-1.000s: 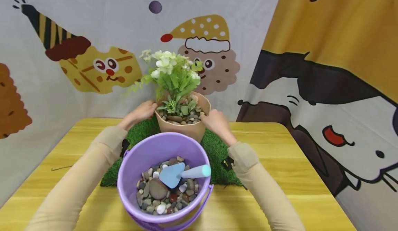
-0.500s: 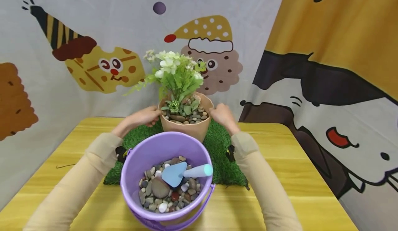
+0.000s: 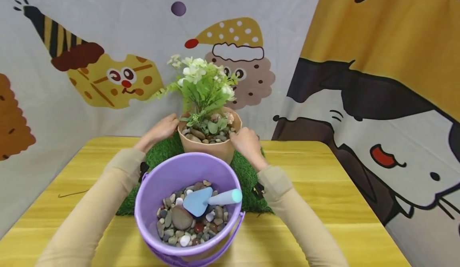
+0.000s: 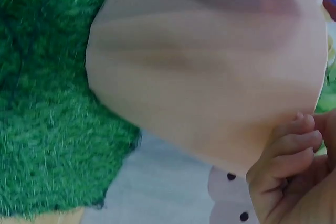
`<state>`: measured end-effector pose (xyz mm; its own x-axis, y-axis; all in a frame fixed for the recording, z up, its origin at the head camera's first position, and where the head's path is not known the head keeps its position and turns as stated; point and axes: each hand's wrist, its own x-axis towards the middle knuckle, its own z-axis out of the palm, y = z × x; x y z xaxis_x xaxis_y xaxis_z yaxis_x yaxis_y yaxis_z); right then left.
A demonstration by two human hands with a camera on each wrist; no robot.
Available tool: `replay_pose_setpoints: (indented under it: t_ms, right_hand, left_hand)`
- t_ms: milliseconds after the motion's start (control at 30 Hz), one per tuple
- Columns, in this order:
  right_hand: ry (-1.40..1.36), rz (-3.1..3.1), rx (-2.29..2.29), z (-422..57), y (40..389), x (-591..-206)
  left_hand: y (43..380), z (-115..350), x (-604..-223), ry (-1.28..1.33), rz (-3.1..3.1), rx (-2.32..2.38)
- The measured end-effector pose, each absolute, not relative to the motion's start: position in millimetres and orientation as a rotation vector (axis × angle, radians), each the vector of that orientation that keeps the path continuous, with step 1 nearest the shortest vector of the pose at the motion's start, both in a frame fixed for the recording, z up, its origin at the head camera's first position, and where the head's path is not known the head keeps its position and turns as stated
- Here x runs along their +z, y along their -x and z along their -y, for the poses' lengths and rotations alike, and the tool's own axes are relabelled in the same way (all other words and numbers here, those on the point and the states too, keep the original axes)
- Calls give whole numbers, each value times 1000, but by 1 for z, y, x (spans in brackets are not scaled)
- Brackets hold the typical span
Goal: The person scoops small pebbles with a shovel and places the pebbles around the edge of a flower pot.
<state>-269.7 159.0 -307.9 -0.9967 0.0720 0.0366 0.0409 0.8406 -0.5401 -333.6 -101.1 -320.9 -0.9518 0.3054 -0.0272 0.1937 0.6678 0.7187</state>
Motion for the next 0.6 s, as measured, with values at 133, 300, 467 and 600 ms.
replay_pose_setpoints:
  t_ms: [133,300,467,600]
  right_hand:
    - [131,2958,876,-150,267,-309]
    - [107,2962,978,-154,272,-310]
    - [100,2944,1072,-170,283,-313]
    - [137,2922,1189,-174,288,-315]
  left_hand:
    - [338,102,-322,-378,-2749,1148]
    - [333,102,-324,-347,-2760,1173]
    - [317,102,-323,-371,-2660,1210]
    - [310,103,-326,-396,-2550,1287]
